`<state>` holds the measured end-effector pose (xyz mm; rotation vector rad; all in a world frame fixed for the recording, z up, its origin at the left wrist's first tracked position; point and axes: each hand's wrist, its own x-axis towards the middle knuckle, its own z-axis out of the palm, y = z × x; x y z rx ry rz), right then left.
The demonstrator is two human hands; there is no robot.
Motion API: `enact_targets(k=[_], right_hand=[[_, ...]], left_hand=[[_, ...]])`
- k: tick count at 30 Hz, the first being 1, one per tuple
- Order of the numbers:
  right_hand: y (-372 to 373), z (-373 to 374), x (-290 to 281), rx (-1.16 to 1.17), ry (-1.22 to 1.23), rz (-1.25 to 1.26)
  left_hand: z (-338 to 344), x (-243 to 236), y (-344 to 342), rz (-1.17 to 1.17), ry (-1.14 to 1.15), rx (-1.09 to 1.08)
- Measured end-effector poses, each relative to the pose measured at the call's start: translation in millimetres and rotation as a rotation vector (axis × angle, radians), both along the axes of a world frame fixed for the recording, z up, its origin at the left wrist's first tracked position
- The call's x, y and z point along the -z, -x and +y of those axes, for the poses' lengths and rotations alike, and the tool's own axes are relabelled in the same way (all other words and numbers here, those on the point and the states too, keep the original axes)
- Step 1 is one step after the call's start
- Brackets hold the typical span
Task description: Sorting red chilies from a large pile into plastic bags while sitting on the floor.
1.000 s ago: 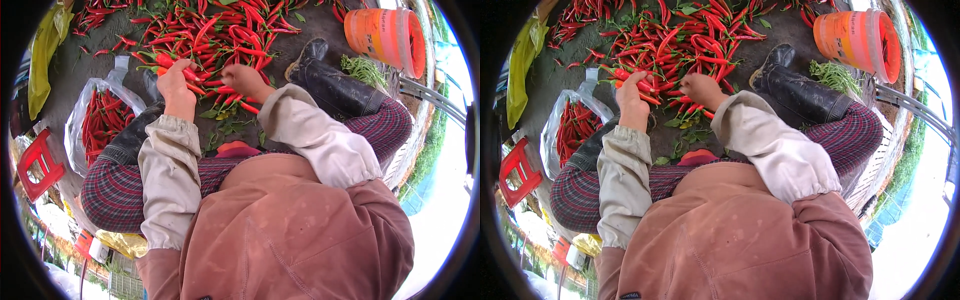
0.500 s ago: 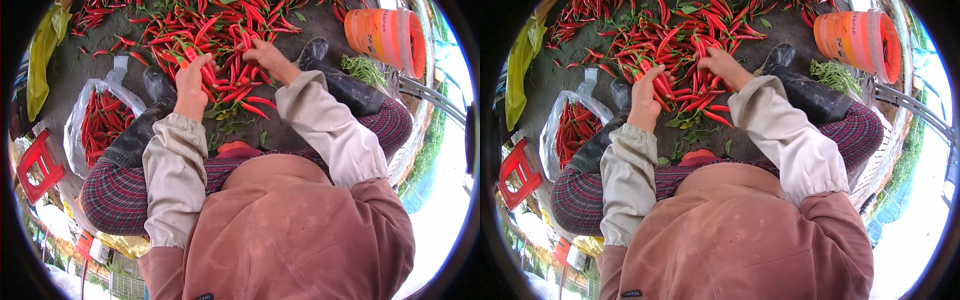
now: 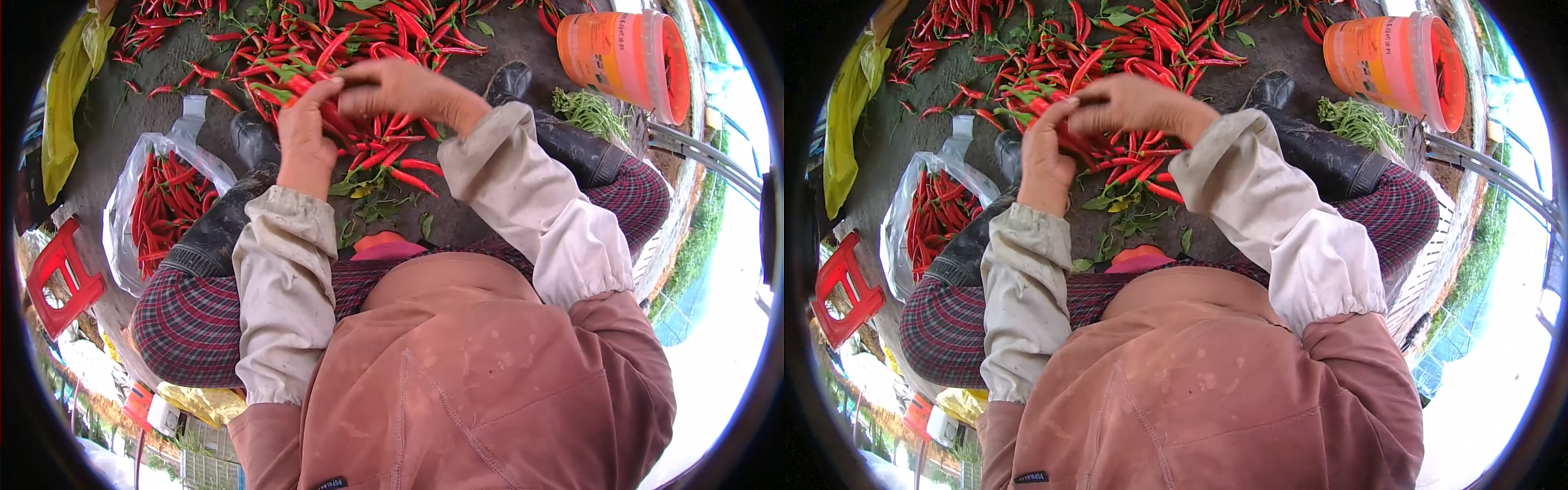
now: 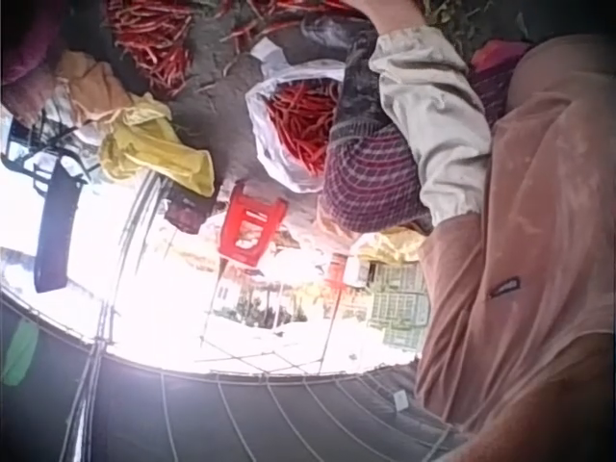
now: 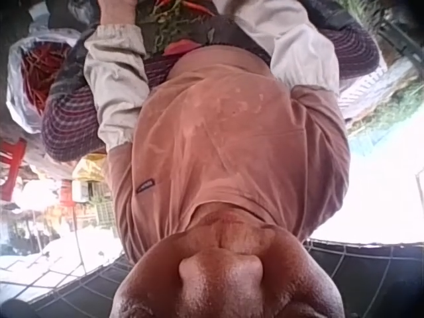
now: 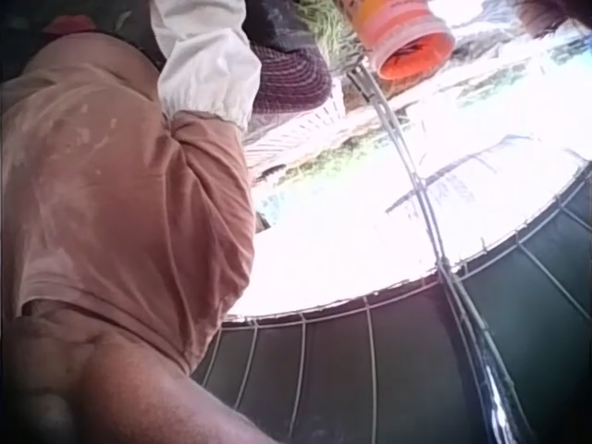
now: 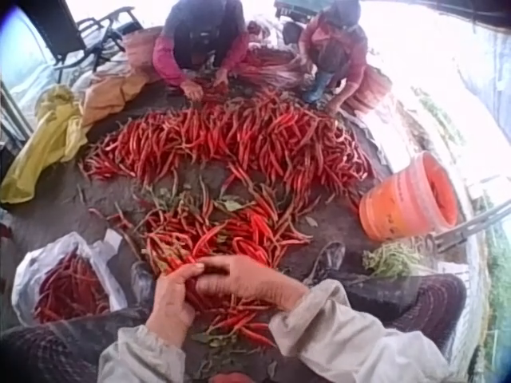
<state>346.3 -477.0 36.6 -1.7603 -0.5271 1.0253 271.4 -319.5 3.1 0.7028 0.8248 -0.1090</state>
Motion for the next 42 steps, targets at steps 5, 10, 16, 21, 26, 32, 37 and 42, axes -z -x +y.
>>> enact_targets(k=[5,10,16,21,26,32,37,42], right_hand=[[-38,-40,82,0.437,0.433,-0.495],[20,-49,156,-0.055,0.508,-0.788],[48,-46,162,-0.163,0.66,-0.89],[74,-102,121,-0.444,0.498,-0.386],[72,-146,121,-0.661,0.661,-0.307],[18,-83,144,0.026,0.62,-0.714],[21,-31,158,-0.362,0.455,-1.079],[26,-20,160,-0.272,0.684,-0.977]], left_hand=[[24,-6,-9,0.044,-0.19,-0.291],[23,-4,-10,0.057,-0.227,-0.397],[14,-4,-13,0.08,-0.202,-0.359],[11,-2,-6,0.091,-0.261,-0.355],[1,-7,-11,0.062,-0.262,-0.307],[13,5,-3,0.087,-0.256,-0.308],[12,6,-6,0.112,-0.266,-0.362],[6,8,-6,0.097,-0.285,-0.34]])
